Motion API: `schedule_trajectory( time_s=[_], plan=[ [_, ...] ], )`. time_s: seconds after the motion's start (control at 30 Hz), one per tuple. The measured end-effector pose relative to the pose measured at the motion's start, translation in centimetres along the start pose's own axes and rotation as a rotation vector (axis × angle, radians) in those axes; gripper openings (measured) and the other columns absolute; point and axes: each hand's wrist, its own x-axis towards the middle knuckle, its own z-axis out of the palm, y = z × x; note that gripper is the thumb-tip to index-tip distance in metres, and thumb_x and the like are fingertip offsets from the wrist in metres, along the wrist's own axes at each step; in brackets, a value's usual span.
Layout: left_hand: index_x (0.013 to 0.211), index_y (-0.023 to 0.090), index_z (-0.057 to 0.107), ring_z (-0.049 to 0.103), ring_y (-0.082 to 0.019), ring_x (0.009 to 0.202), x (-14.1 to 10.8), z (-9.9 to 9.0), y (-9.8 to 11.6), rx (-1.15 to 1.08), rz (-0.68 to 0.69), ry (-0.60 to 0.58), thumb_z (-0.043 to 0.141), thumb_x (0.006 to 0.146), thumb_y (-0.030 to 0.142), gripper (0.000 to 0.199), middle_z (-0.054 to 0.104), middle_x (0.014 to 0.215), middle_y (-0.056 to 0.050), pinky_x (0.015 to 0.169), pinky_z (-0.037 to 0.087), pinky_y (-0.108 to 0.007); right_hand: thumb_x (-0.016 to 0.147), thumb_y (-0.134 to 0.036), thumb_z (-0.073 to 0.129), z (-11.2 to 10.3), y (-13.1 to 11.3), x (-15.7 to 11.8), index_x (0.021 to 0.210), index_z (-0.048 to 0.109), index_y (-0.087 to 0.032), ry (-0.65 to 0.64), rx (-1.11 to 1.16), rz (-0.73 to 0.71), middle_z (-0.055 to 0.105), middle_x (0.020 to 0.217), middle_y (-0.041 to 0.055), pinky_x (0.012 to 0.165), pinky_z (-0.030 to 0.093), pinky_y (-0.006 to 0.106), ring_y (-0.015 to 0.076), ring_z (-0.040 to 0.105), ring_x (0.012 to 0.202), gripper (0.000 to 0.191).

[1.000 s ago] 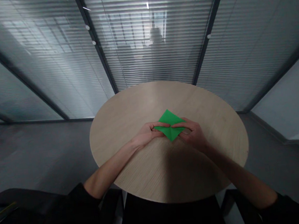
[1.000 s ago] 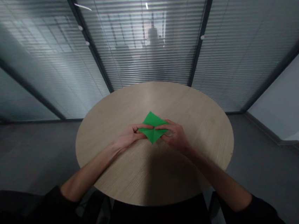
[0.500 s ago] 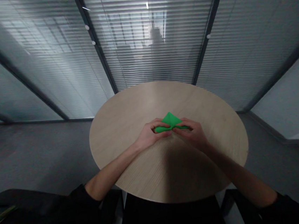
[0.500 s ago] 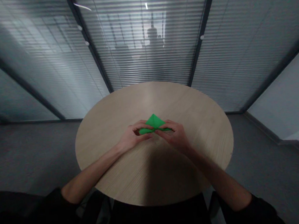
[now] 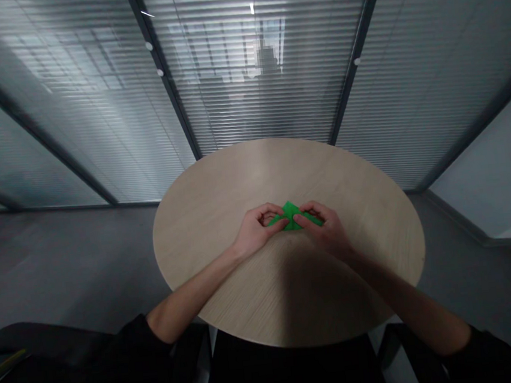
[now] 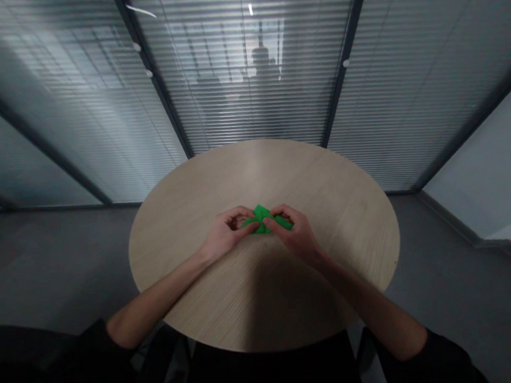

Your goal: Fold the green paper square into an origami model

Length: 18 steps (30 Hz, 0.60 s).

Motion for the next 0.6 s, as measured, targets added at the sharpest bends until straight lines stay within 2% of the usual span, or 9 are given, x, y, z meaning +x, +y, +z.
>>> schedule_trajectory(
  time_s=[0.13,0.23,0.3,0.37,0.47,0.6],
  plan=[
    [0.093,0.016,0.062,0.066,-0.011,0.072,0.0,0.2,-0.1,-0.044,0.016,-0.03,0.083,0.08,0.03,0.029,0.07,0.085,-0.001,0.07,0.053,-0.024,0.079,-0.039,0.078,0.2,0.1,0.0,0.104,0.064,-0.024,0.022,0.123,0.044,0.073,0.084,0.0027,0.07,0.055,0.032,0.021,0.07,0.078,0.032],
    [0.097,0.017,0.058,0.067,-0.011,0.076,0.0,0.3,-0.2,-0.092,0.042,-0.008,0.086,0.077,0.029,0.036,0.069,0.089,-0.001,0.072,0.054,-0.024,0.083,-0.04,0.073,0.1,0.2,0.1,0.091,0.069,-0.023,-0.018,0.076,0.04,0.073,0.082,0.0035,0.069,0.055,0.033,0.021,0.069,0.077,0.019],
    [0.102,0.017,0.059,0.069,-0.012,0.079,0.1,0.4,-0.1,-0.126,0.047,-0.007,0.087,0.077,0.03,0.04,0.07,0.092,-0.002,0.075,0.054,-0.024,0.085,-0.039,0.07,0.1,0.2,0.1,0.081,0.07,-0.022,-0.036,0.034,0.028,0.071,0.079,0.0034,0.068,0.054,0.032,0.0207,0.068,0.076,0.018],
    [0.106,0.017,0.062,0.069,-0.013,0.081,0.1,0.4,0.2,-0.129,0.028,-0.024,0.086,0.078,0.033,0.04,0.072,0.093,-0.003,0.077,0.054,-0.026,0.085,-0.039,0.069,0.1,0.2,0.1,0.081,0.071,-0.022,-0.037,0.028,0.019,0.071,0.077,0.0029,0.067,0.054,0.031,0.0199,0.066,0.074,0.017],
    [0.1,0.015,0.069,0.066,-0.013,0.072,0.1,0.5,0.6,-0.055,-0.016,-0.028,0.08,0.084,0.041,0.033,0.072,0.084,-0.003,0.067,0.051,-0.024,0.084,-0.039,0.071,0.2,0.1,0.0,0.082,0.071,-0.022,-0.031,0.057,0.02,0.07,0.077,0.0026,0.066,0.053,0.03,0.0182,0.065,0.072,0.018],
    [0.088,0.014,0.072,0.057,-0.01,0.061,0.0,0.5,0.9,0.0,0.002,0.002,0.079,0.085,0.045,0.032,0.068,0.072,-0.001,0.058,0.043,-0.022,0.084,-0.039,0.071,0.2,0.1,0.0,0.082,0.071,-0.021,-0.053,0.073,0.025,0.07,0.077,0.0024,0.065,0.052,0.028,0.0168,0.064,0.071,0.018]
  ],
)
